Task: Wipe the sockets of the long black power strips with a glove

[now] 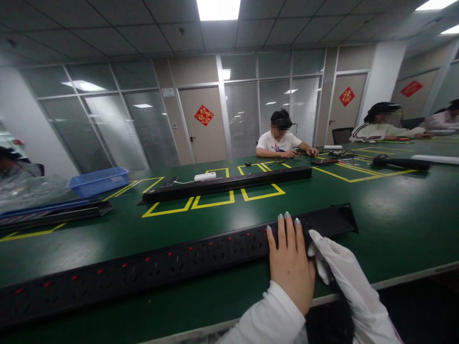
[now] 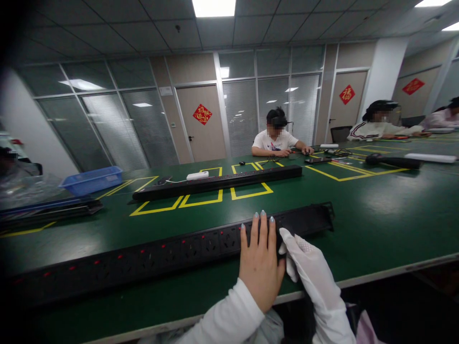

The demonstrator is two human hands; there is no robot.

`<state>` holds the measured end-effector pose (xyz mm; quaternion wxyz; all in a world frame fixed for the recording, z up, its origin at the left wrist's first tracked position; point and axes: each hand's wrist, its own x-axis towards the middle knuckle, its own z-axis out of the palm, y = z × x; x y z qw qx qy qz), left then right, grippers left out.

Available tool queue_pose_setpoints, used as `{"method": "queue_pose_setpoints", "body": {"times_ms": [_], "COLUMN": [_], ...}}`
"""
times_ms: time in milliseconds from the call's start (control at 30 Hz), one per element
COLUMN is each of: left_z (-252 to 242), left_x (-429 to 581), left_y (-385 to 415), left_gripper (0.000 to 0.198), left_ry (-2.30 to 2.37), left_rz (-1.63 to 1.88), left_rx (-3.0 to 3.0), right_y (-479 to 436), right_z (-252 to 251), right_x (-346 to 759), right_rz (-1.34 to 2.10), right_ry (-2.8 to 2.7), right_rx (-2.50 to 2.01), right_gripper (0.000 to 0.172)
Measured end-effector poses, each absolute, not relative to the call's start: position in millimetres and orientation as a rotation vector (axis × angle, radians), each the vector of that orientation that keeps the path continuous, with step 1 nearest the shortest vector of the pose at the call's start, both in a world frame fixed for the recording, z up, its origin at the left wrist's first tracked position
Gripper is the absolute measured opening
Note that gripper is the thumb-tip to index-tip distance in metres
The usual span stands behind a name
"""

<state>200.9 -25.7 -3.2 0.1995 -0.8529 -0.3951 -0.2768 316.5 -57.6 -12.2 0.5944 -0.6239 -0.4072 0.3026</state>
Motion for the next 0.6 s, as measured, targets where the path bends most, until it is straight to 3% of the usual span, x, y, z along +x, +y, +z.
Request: {"method": "queue_pose_setpoints", "body": {"times_ms": [600], "left_z": [-3.5], "left_x": [201.9], "left_y": [-24.6], "left_gripper": [0.075], "left_ry": [-1.100], "left_rz": [-0.789], "left_rx": [-2.380], "right_y": [-57.3], "right_z": [-12.6], "right_x": [317.5], "right_rz": [0.721], "right_ry": [-0.930], "right_rx": [-1.441], "right_gripper": [0.051]}}
